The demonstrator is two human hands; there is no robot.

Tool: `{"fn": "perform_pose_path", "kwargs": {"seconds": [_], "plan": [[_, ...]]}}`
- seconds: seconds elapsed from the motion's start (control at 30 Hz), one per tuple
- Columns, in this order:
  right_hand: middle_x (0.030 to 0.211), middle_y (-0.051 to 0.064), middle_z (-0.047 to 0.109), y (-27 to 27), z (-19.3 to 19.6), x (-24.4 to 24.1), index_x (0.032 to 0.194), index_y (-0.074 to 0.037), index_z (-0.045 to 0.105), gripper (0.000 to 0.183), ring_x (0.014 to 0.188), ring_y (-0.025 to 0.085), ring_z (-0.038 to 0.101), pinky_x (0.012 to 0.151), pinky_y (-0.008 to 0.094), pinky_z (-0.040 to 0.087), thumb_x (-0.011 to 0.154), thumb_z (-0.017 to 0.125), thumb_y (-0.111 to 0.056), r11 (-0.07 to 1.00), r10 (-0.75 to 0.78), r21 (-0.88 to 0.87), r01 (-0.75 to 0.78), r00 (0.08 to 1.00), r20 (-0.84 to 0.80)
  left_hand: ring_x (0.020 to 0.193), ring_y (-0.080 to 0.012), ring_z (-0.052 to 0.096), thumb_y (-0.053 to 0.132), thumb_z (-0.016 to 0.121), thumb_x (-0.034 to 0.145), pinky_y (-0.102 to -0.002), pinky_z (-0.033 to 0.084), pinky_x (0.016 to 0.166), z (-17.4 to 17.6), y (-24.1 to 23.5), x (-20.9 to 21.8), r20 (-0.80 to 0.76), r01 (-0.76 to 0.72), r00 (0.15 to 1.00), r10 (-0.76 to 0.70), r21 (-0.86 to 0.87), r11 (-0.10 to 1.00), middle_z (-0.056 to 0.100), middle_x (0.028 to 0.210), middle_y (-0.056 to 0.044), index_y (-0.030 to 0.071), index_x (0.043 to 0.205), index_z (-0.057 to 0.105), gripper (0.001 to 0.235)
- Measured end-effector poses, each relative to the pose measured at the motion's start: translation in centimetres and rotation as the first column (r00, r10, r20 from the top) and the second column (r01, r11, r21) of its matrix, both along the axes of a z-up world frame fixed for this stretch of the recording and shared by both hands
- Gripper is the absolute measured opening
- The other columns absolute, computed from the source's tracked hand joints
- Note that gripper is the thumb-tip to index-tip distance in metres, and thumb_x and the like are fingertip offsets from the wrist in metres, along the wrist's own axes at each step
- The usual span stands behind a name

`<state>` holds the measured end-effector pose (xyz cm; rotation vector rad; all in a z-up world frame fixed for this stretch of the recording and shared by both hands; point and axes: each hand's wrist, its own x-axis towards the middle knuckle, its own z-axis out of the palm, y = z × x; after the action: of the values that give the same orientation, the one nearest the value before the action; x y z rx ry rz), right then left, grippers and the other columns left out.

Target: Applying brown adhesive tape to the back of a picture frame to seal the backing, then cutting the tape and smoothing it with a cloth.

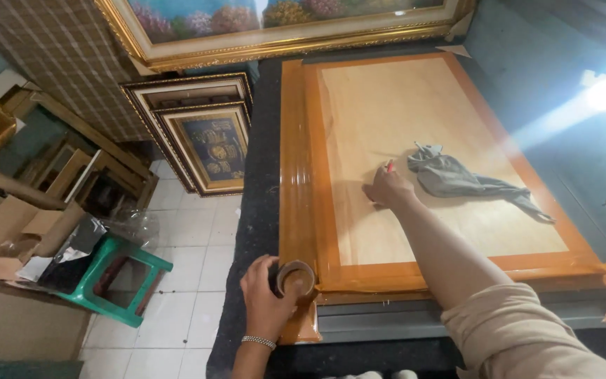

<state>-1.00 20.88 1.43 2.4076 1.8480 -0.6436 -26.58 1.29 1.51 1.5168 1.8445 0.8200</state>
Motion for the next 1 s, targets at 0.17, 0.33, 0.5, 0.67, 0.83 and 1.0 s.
{"fn": "perform_pose_path", "kwargs": {"seconds": [0.17,0.33,0.5,0.67,0.83,1.0], "plan": [[0.104,0.010,0.044,-3.6,-2.0,-2.4,0.130,-0.025,0.017,0.073,0.081,0.025,0.054,0.063,0.036,0.049,0.075,0.058,-0.003,0.961,-0.212,0.044,0.273,0.827,-0.520,0.121,-0.0234,0.033,0.038,0.081,0.053,-0.040,0.033,0.097,-1.7,0.5,-1.1,0.050,0.192,0.979,-0.197,0.088,0.977,0.037,0.130,-0.005,0.016,0.118,0.044,0.078],[0.069,0.000,0.036,-13.1,2.5,-7.5,0.089,-0.012,0.043,0.014,0.055,0.007,0.037,0.051,0.023,0.037,0.083,0.055,-0.016,0.821,-0.262,-0.250,0.512,-0.050,-0.964,0.129,-0.0267,0.024,0.021,0.082,0.054,-0.043,0.026,0.102,-2.0,1.6,-1.7,0.100,0.387,0.919,-0.383,-0.024,0.922,0.025,0.140,-0.007,0.019,0.130,0.032,0.091],[0.064,0.010,0.059,-13.5,-3.9,-7.3,0.083,-0.005,0.062,0.035,0.054,0.019,0.055,0.047,0.028,0.047,0.082,0.053,-0.040,0.910,-0.226,0.005,0.414,0.508,-0.831,0.108,-0.0347,0.050,0.017,0.074,0.050,-0.045,0.041,0.091,-1.2,1.5,-2.2,-0.010,0.444,0.896,-0.445,0.076,0.893,0.053,0.112,-0.011,0.019,0.123,0.043,0.079],[0.081,0.014,0.060,-13.1,-4.5,-7.4,0.102,-0.001,0.054,0.045,0.060,0.018,0.056,0.041,0.028,0.046,0.085,0.050,-0.042,0.863,-0.285,-0.045,0.503,0.411,-0.866,0.104,-0.0314,0.051,0.027,0.075,0.047,-0.043,0.042,0.088,-2.1,0.9,-2.6,-0.082,0.262,0.963,-0.256,0.078,0.962,0.051,0.107,-0.008,0.019,0.117,0.044,0.076],[0.064,0.007,0.060,-15.5,-4.4,-8.2,0.081,-0.012,0.063,0.032,0.053,0.019,0.058,0.044,0.033,0.047,0.078,0.053,-0.043,0.785,-0.299,0.133,0.605,0.558,-0.774,0.103,-0.0323,0.051,0.026,0.078,0.046,-0.042,0.043,0.089,-2.3,1.3,-3.7,-0.065,0.227,0.973,-0.220,0.112,0.968,0.052,0.106,-0.010,0.014,0.114,0.046,0.076],[0.091,0.026,0.062,-23.8,6.1,-13.8,0.106,-0.012,0.061,0.032,0.095,0.041,0.057,0.085,0.048,0.043,0.078,0.049,-0.020,0.880,-0.195,0.299,0.370,0.854,-0.482,0.103,-0.0345,0.051,0.024,0.074,0.051,-0.046,0.043,0.087,-2.5,1.6,-4.0,-0.075,0.291,0.956,-0.282,0.169,0.942,0.051,0.109,-0.013,0.013,0.120,0.044,0.076]]}}
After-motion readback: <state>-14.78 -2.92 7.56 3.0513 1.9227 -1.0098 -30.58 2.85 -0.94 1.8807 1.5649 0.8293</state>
